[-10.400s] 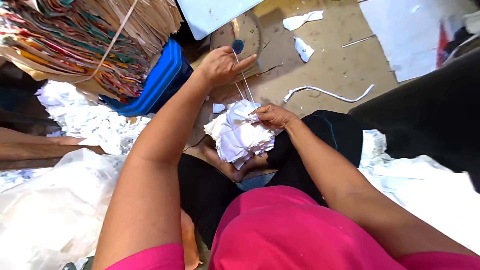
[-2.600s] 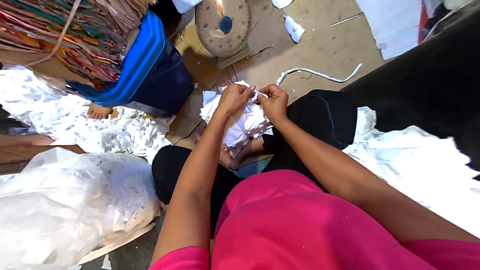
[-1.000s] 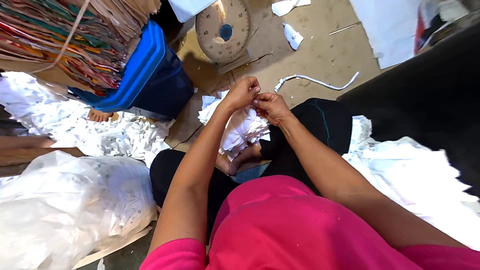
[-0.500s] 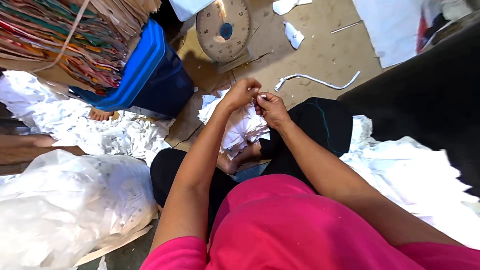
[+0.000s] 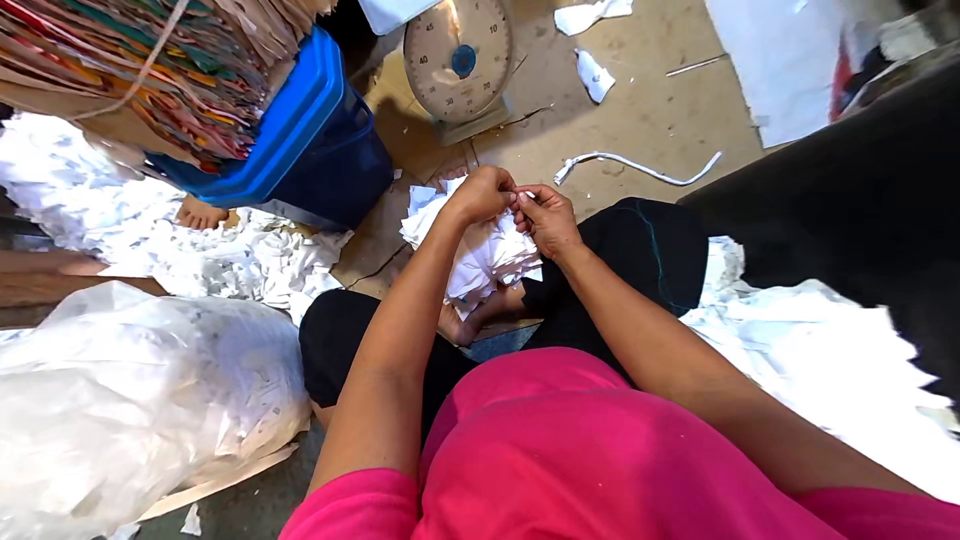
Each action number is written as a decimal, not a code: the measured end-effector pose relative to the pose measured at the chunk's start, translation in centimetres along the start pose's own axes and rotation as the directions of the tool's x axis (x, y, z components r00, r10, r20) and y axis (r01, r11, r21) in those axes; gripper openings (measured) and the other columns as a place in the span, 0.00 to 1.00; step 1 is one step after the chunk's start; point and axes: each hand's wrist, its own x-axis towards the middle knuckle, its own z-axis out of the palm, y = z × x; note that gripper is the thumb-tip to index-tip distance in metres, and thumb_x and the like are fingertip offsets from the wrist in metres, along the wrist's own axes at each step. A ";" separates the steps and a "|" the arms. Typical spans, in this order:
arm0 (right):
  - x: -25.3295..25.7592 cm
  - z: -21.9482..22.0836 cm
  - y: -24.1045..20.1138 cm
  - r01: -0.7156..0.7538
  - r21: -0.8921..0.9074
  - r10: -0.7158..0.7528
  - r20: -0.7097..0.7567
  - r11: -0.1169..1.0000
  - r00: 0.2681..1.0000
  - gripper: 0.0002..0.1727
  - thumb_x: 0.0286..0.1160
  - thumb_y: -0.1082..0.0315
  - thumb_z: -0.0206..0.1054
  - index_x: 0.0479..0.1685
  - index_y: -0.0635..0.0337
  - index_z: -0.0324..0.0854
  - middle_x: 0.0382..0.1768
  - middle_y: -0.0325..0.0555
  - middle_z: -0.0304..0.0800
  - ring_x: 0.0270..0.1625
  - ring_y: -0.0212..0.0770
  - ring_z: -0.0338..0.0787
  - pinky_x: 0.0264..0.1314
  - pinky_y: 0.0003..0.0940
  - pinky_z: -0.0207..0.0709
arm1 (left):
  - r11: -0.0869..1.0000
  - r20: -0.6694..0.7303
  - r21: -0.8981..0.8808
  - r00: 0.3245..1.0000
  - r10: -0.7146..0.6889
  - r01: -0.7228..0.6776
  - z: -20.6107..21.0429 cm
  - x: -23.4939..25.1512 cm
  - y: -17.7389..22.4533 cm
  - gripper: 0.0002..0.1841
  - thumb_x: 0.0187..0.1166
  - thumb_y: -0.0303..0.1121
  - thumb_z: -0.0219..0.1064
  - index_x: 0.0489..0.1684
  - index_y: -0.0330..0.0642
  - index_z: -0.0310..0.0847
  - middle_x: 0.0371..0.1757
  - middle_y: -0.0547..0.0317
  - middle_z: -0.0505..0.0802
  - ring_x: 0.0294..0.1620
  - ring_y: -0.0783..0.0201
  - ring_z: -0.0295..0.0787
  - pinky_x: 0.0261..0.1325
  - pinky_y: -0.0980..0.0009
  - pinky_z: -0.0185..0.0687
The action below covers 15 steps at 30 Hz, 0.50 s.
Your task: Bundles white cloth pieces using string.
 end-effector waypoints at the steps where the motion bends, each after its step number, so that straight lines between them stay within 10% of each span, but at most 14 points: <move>1: 0.0 0.1 0.0 -0.012 0.026 0.013 -0.033 1.000 0.999 0.08 0.84 0.75 0.63 0.54 0.65 0.84 0.31 0.38 0.91 0.24 0.27 0.86 0.27 0.22 0.83 | 1.000 -0.016 0.014 1.000 -0.016 0.016 0.1 0.0 0.1 0.10 0.87 0.30 0.62 0.52 0.31 0.85 0.40 0.47 0.90 0.34 0.59 0.87 0.46 0.59 0.84; 9: 1.6 -1.4 -2.4 -0.447 0.159 0.415 0.196 0.880 0.888 0.09 0.92 0.68 0.51 0.47 0.54 0.77 0.30 0.36 0.86 0.25 0.27 0.83 0.28 0.21 0.80 | 0.968 -0.296 0.054 0.922 0.251 -0.247 2.6 -1.7 -1.8 0.11 0.84 0.29 0.64 0.51 0.27 0.83 0.48 0.38 0.90 0.51 0.47 0.89 0.63 0.51 0.82; 15: 2.4 -2.1 -3.5 -0.370 -0.065 0.370 0.328 0.927 0.869 0.10 0.84 0.80 0.55 0.41 0.58 0.81 0.30 0.36 0.90 0.28 0.29 0.88 0.37 0.25 0.87 | 0.961 -0.078 0.198 0.974 0.213 -0.194 0.6 -2.4 -1.4 0.11 0.79 0.26 0.69 0.52 0.28 0.89 0.54 0.35 0.91 0.56 0.43 0.88 0.67 0.47 0.79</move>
